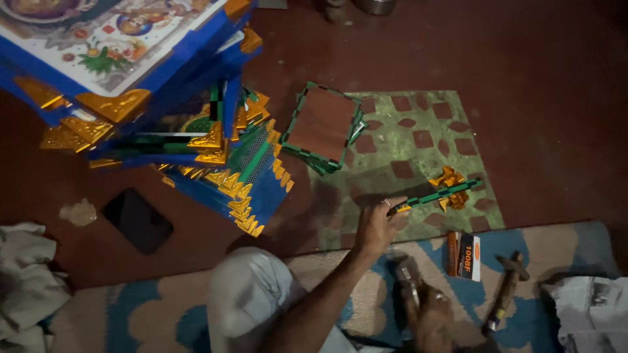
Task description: The person sits on the floor assembling small decorative picture frames. They fold gold foil trim around frame edges, hammer it in place, and use a staple gun to fasten the frame backing, setting completed frames aside as they finish each one.
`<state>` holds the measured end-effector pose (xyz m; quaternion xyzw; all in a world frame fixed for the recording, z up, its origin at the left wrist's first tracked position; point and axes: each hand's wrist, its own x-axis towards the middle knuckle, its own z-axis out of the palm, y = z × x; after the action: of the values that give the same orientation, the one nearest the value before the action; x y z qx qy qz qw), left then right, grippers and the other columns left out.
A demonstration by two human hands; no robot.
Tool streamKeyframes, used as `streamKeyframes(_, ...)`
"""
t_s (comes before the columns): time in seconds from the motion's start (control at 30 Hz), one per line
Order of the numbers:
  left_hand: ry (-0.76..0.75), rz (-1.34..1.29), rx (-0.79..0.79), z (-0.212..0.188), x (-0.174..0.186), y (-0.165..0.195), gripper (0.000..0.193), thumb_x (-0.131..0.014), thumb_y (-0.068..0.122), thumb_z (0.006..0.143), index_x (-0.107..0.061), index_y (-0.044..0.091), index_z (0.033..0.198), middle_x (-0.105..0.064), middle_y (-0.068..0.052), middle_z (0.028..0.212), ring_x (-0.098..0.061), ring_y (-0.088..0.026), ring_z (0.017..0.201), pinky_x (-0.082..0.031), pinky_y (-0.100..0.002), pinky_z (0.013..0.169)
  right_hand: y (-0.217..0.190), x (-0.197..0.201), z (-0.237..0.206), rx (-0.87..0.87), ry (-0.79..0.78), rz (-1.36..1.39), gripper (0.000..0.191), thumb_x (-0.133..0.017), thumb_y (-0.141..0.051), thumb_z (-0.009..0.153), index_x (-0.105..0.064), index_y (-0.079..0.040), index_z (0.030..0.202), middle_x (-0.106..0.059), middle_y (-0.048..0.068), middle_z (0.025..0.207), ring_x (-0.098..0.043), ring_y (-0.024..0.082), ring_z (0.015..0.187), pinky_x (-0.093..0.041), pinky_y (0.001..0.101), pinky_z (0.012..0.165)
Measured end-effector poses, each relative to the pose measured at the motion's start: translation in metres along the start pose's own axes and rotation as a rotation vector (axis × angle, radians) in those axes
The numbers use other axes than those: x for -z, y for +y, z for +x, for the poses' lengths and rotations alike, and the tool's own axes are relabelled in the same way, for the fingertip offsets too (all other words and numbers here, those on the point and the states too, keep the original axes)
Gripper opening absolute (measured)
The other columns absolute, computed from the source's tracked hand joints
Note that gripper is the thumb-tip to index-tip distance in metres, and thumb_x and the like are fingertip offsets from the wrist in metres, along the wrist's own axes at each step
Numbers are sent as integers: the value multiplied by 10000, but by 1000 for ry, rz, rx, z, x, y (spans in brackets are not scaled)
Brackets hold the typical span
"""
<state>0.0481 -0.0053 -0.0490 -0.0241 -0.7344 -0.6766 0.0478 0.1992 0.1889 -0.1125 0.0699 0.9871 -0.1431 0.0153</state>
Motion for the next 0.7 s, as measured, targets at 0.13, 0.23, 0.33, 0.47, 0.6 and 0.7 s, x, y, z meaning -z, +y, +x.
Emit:
streamKeyframes(0.13,-27,-93,30,1,-6,-9,398,-772,107,910,-677,6,1283,-747,-128,992,-718,-118,852,-573,-305,707,-6,-8,-9,44,81,53,523,-738,-452,781,-727,-16,1070,-749,218,938,-725,384,884,-555,480,755)
streamKeyframes(0.23,-31,-142,37,3,-12,-18,380,-751,106,933,-664,18,1292,-740,-109,1025,-708,-109,850,-580,-288,714,29,11,14,-59,88,396,427,-721,-371,876,-720,-15,1112,-750,198,940,-748,312,850,-571,409,732)
streamKeyframes(0.33,-5,-111,110,4,-16,-24,358,-749,112,925,-693,32,1270,-753,-105,985,-716,-120,819,-575,-289,703,86,45,47,-313,296,158,383,-653,-340,1058,-682,14,1201,-715,209,799,-730,307,724,-560,402,671)
streamKeyframes(0.47,5,-46,72,5,-16,-25,336,-748,106,926,-699,36,1251,-757,-118,1019,-737,-154,860,-578,-301,728,126,67,65,-409,258,-85,575,-817,-454,936,-695,103,1017,-688,242,830,-701,332,724,-508,390,662)
streamKeyframes(0.6,39,58,-64,5,-13,-25,352,-770,66,898,-709,25,1243,-754,-158,1064,-736,-201,951,-565,-328,799,121,65,67,-669,270,266,665,-679,-527,1058,-664,135,992,-620,220,757,-600,280,624,-409,397,580)
streamKeyframes(0.7,52,-75,-69,7,-13,-26,337,-739,72,910,-700,31,1242,-760,-134,1067,-746,-189,969,-585,-317,827,99,70,60,-691,438,658,617,-582,-519,1111,-647,92,1057,-576,168,733,-529,227,566,-363,377,518)
